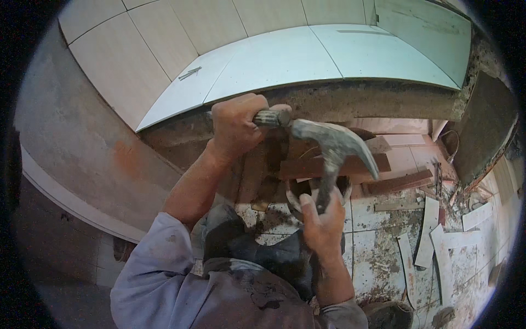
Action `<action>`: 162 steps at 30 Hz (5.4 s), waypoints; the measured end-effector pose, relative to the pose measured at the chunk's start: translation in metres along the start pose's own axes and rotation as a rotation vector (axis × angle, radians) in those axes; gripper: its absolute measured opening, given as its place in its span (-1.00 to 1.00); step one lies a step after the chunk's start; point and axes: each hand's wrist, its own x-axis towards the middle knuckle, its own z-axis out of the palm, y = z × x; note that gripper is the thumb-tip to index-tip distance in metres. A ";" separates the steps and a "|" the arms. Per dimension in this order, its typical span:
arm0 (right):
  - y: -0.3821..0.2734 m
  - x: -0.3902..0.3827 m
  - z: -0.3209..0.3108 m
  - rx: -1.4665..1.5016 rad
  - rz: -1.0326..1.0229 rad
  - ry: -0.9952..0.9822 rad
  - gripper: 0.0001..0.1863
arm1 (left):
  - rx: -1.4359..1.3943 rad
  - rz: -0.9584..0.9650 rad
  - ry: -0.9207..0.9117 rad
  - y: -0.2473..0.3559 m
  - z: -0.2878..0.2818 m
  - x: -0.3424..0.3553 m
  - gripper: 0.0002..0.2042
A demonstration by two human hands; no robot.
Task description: Removing old wall material with a hammer and chisel and fitting new ceramic tiles to a ledge.
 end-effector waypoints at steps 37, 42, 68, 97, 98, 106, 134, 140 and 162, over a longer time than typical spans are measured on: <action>-0.006 -0.035 -0.007 0.364 0.370 0.208 -0.75 | -0.195 0.165 -0.006 0.014 -0.018 -0.006 -0.60; -0.004 -0.040 -0.005 0.366 0.375 0.185 -0.77 | -0.164 0.146 -0.005 -0.001 -0.014 -0.007 -0.58; -0.029 -0.017 -0.005 0.094 0.301 0.027 -0.71 | -0.092 0.073 0.027 -0.006 -0.011 -0.002 -0.59; -0.021 -0.006 0.024 0.468 0.276 0.087 -0.79 | -0.039 0.050 0.060 -0.005 -0.026 -0.013 -0.61; -0.023 -0.010 0.026 0.483 0.281 0.124 -0.76 | -0.107 0.094 0.063 -0.003 -0.027 -0.012 -0.59; -0.039 -0.006 0.010 0.649 0.123 0.266 -0.81 | -0.033 0.122 0.047 -0.018 -0.030 -0.017 -0.56; -0.046 -0.004 0.003 0.747 0.208 0.260 -0.82 | -0.040 0.052 0.080 -0.021 -0.038 -0.018 -0.54; -0.051 -0.003 0.013 0.596 0.086 0.310 -0.85 | -0.198 0.068 0.123 -0.016 -0.036 -0.015 -0.56; -0.038 -0.022 0.014 0.779 -0.172 0.309 -0.85 | -0.218 0.157 0.068 -0.026 -0.048 -0.028 -0.59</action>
